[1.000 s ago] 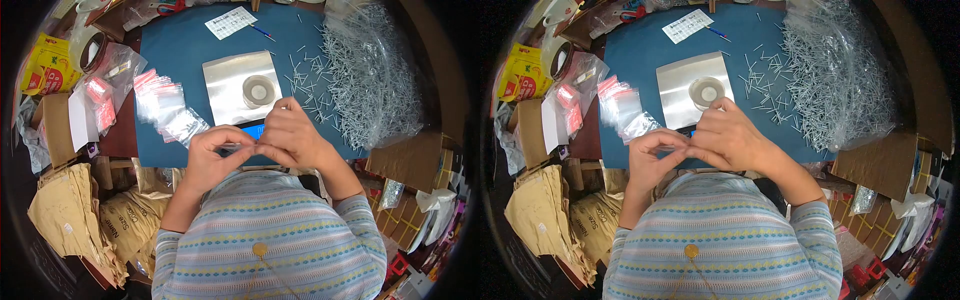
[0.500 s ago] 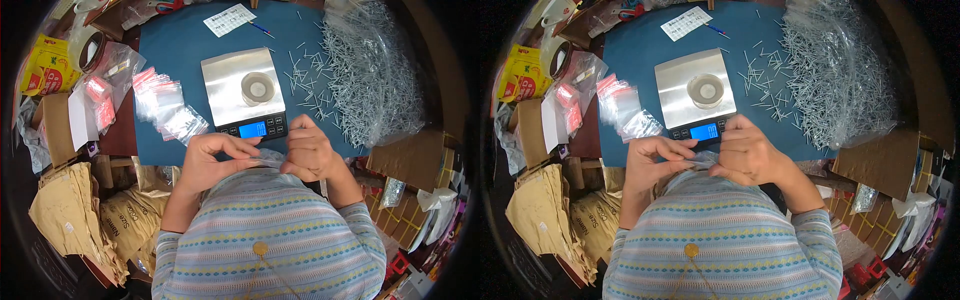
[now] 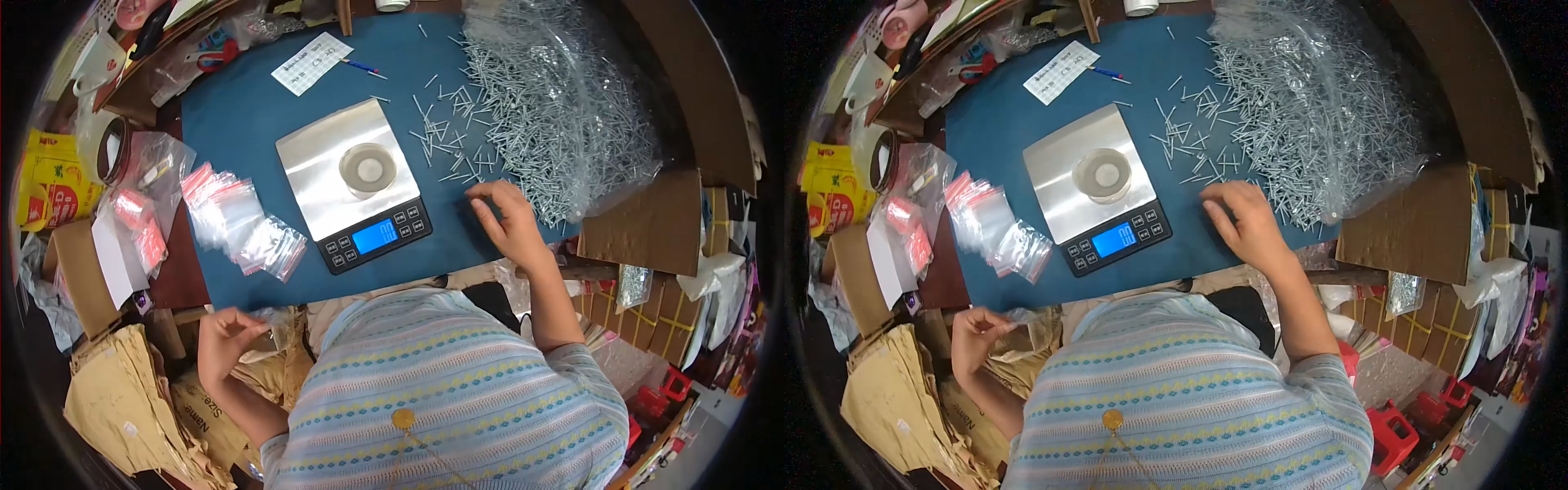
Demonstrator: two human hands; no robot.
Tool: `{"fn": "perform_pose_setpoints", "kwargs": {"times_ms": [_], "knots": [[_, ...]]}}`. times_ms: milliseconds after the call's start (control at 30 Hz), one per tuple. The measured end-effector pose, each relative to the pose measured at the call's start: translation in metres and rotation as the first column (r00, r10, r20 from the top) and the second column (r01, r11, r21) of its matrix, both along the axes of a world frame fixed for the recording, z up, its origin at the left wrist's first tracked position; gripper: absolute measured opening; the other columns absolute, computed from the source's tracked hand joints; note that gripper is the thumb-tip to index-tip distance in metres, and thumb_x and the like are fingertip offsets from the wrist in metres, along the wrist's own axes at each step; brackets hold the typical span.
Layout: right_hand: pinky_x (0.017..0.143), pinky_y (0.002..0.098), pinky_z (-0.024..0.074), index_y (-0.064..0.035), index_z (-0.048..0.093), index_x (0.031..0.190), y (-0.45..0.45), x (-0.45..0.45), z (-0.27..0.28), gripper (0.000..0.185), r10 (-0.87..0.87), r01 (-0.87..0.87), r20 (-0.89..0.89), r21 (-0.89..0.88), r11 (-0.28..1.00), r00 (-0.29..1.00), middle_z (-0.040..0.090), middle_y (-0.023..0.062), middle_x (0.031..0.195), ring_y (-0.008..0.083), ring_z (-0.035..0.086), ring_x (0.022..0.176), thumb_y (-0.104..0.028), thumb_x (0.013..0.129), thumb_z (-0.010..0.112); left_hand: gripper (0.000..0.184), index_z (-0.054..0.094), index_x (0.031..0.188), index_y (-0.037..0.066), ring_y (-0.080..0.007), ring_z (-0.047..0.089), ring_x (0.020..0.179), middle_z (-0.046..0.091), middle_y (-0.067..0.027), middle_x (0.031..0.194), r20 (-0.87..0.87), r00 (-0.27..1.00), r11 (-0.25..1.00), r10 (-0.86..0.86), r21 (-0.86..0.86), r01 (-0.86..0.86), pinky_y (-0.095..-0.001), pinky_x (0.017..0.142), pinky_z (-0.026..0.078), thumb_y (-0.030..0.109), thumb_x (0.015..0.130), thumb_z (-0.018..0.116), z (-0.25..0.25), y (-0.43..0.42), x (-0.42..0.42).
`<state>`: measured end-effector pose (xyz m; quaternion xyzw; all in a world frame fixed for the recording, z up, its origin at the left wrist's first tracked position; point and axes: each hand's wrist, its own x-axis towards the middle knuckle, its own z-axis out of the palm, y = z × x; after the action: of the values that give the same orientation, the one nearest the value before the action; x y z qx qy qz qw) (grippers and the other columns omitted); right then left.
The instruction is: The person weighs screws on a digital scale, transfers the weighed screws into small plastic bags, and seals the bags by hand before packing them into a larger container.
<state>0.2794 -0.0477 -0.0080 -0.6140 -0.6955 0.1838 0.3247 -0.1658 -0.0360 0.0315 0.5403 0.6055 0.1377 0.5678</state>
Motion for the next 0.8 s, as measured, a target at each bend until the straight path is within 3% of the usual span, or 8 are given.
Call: {"fn": "perform_pose_setpoints", "kwargs": {"times_ms": [100,233,333,400,500,600,733,800], "knots": [[0.077,0.0378,0.0438,-0.0033,0.062,0.095,-0.002,0.000,-0.002,0.012,-0.034,0.034,0.004,-0.010,0.999,0.999,0.064,0.0127,0.089,0.0304,0.060,0.086,-0.007,0.084,0.063,0.013,0.068,0.083,-0.005,-0.0105,0.063,0.070,0.069,-0.0108,0.074,-0.350,0.937,0.993,-0.014,0.105,0.054,-0.0258,0.065,0.050,0.002,0.075,0.075,-0.009,0.000,-0.012],[0.079,0.0379,0.0447,-0.0023,0.062,0.093,0.003,-0.010,-0.004,0.009,-0.009,0.010,0.035,-0.026,1.000,0.999,0.063,0.0137,0.090,0.0313,0.059,0.087,-0.005,0.084,0.061,0.021,0.068,0.091,-0.004,-0.0136,0.065,0.068,0.069,-0.0144,0.077,-0.328,0.910,0.879,0.252,0.472,-0.074,-0.0273,0.064,0.049,0.012,0.078,0.073,-0.008,0.018,-0.010],[0.077,0.0371,0.0438,-0.0009,0.061,0.091,0.006,-0.012,-0.001,0.007,0.028,-0.028,0.038,-0.012,1.000,0.999,0.062,0.0139,0.087,0.0315,0.058,0.084,-0.003,0.086,0.058,0.023,0.067,0.097,-0.001,-0.0291,0.066,0.091,0.067,-0.0178,0.099,-0.266,0.877,0.721,0.400,0.682,-0.122,-0.0345,0.078,0.051,0.012,0.079,0.072,-0.027,0.039,-0.032],[0.076,0.0361,0.0432,-0.0007,0.061,0.090,0.007,-0.013,0.000,0.005,0.041,-0.040,0.060,-0.013,0.999,0.997,0.062,0.0137,0.086,0.0313,0.058,0.083,-0.002,0.085,0.059,0.026,0.064,0.104,-0.001,-0.0394,0.058,0.105,0.062,-0.0224,0.107,-0.379,0.817,0.582,0.435,0.811,0.066,-0.0422,0.090,0.046,0.006,0.079,0.068,-0.036,0.060,-0.048],[0.076,0.0363,0.0426,-0.0006,0.061,0.090,0.008,-0.016,0.001,0.005,0.059,-0.059,0.049,-0.014,0.998,0.997,0.061,0.0135,0.086,0.0314,0.057,0.082,-0.003,0.085,0.059,0.037,0.057,0.114,-0.001,-0.0425,0.054,0.105,0.058,-0.0239,0.108,-0.469,0.672,0.501,0.573,0.850,0.166,-0.0445,0.091,0.044,0.006,0.079,0.065,-0.059,0.097,-0.079],[0.075,0.0365,0.0424,-0.0007,0.061,0.090,0.006,-0.016,0.004,0.006,0.077,-0.076,0.062,-0.030,0.997,0.995,0.062,0.0133,0.086,0.0312,0.057,0.081,-0.003,0.085,0.059,0.052,0.048,0.122,-0.002,-0.0427,0.052,0.104,0.056,-0.0242,0.107,-0.416,0.634,0.478,0.652,0.875,0.083,-0.0463,0.090,0.043,0.016,0.077,0.068,-0.095,0.147,-0.128],[0.075,0.0358,0.0435,-0.0006,0.061,0.089,0.002,-0.017,0.014,0.006,0.053,-0.050,0.088,-0.039,0.998,0.995,0.062,0.0135,0.086,0.0302,0.058,0.081,-0.004,0.086,0.058,0.077,0.044,0.123,-0.002,-0.0414,0.054,0.107,0.057,-0.0240,0.112,-0.473,0.312,0.537,0.824,0.829,-0.159,-0.0478,0.091,0.041,0.045,0.069,0.073,-0.063,0.195,-0.119],[0.075,0.0354,0.0441,-0.0007,0.062,0.089,-0.002,-0.016,0.018,0.006,0.030,-0.026,0.090,-0.041,0.999,0.995,0.063,0.0135,0.086,0.0298,0.058,0.081,-0.005,0.086,0.058,0.078,0.043,0.124,-0.001,-0.0418,0.054,0.109,0.056,-0.0246,0.116,-0.488,0.315,0.557,0.814,0.810,-0.184,-0.0477,0.092,0.041,0.046,0.070,0.072,-0.082,0.215,-0.131]]}}
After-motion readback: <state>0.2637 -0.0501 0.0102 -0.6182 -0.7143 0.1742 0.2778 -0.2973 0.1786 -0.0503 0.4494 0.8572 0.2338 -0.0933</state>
